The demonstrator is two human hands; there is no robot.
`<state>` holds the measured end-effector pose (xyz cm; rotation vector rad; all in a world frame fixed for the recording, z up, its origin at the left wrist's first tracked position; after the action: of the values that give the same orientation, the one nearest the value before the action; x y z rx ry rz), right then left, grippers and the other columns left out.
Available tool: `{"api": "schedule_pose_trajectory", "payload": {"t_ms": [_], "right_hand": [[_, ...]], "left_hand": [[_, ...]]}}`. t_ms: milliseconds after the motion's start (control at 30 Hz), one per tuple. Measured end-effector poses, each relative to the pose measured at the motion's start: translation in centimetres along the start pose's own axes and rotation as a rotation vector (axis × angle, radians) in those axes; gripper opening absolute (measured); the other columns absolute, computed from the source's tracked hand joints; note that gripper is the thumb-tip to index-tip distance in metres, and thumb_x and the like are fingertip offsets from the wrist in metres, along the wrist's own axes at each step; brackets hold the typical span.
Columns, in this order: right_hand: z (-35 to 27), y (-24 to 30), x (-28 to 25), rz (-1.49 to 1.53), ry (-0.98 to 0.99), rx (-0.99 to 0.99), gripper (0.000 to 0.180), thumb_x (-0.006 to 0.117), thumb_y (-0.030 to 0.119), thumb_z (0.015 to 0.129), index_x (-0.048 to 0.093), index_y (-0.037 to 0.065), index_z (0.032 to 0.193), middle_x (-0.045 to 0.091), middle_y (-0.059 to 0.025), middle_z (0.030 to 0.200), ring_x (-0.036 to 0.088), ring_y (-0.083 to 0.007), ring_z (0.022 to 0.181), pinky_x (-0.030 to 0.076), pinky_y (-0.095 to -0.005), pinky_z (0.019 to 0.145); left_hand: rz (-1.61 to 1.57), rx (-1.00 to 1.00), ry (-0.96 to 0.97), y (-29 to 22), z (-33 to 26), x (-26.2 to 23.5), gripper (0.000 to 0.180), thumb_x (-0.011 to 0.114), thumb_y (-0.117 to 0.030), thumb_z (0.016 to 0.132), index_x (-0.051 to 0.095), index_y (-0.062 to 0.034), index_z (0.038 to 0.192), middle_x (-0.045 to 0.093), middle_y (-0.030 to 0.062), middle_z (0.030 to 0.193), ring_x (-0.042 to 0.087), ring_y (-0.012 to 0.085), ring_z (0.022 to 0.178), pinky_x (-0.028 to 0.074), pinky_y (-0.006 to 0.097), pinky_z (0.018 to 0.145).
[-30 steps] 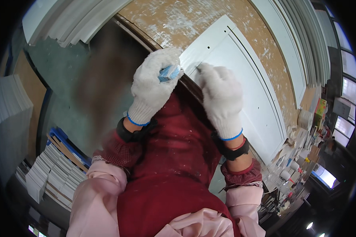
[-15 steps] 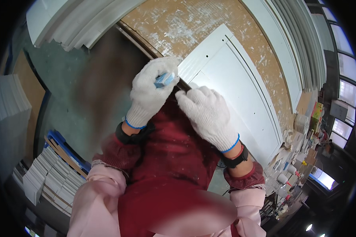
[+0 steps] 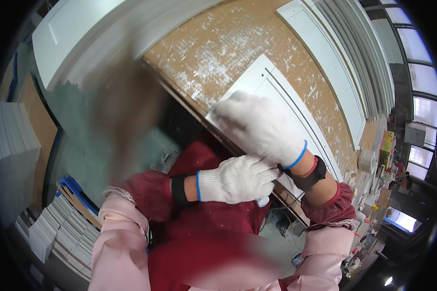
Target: The recorder is inspecting and repairing white furniture panels by using a scraper tool to remove imperfections and wiping the surfaces with a cloth.
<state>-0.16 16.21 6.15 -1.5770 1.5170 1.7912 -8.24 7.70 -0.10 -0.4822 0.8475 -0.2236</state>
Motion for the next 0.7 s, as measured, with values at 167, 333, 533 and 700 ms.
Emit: {"api": "schedule_pose_trajectory", "payload": {"t_ms": [167, 333, 533, 700], "right_hand": [[1.1, 0.0, 1.1, -0.178, 0.104, -0.106, 0.009, 0.056, 0.012, 0.084, 0.059, 0.004, 0.089, 0.061, -0.0168, 0.089, 0.065, -0.0351, 0.086, 0.054, -0.0436, 0.073], [2.4, -2.4, 0.3, -0.237, 0.128, 0.13, 0.015, 0.057, 0.014, 0.087, 0.06, 0.008, 0.1, 0.06, -0.0158, 0.091, 0.063, -0.035, 0.086, 0.052, -0.0445, 0.073], [3.3, -8.8, -4.4, -0.326, -0.166, 0.376, 0.025, 0.051, 0.011, 0.089, 0.066, 0.008, 0.109, 0.066, -0.0165, 0.104, 0.064, -0.0365, 0.095, 0.053, -0.044, 0.081], [1.1, -12.9, -6.7, -0.295, -0.249, 0.632, 0.02, 0.056, 0.019, 0.088, 0.068, 0.005, 0.095, 0.067, -0.02, 0.096, 0.065, -0.0374, 0.094, 0.052, -0.0474, 0.081]], "left_hand": [[-0.022, -0.218, 0.204, 1.2, 0.8, 2.2, 0.015, 0.065, -0.031, 0.073, 0.068, -0.016, 0.073, 0.067, 0.0036, 0.082, 0.068, 0.0207, 0.075, 0.055, 0.04, 0.064], [0.012, -0.155, 0.065, 1.6, 1.6, 1.2, 0.015, 0.064, -0.027, 0.074, 0.068, -0.0126, 0.075, 0.068, 0.0105, 0.097, 0.066, 0.0266, 0.088, 0.054, 0.044, 0.076], [-0.017, -0.046, -0.08, 1.7, 2.4, 0.3, 0.024, 0.062, -0.021, 0.057, 0.06, -0.002, 0.071, 0.063, 0.0168, 0.108, 0.059, 0.0328, 0.103, 0.048, 0.046, 0.095], [-0.034, -0.002, -0.119, 1.5, 2.6, 0.6, 0.026, 0.06, -0.02, 0.053, 0.058, -0.0001, 0.07, 0.063, 0.018, 0.103, 0.061, 0.0326, 0.096, 0.048, 0.046, 0.094]]}}
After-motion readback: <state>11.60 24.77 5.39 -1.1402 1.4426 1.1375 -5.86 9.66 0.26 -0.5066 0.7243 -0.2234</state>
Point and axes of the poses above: each hand's wrist, its own z-axis towards the middle knuckle, its own x-axis out of the palm, y = z × x, the point moved 2 cm from there along z, towards the middle knuckle
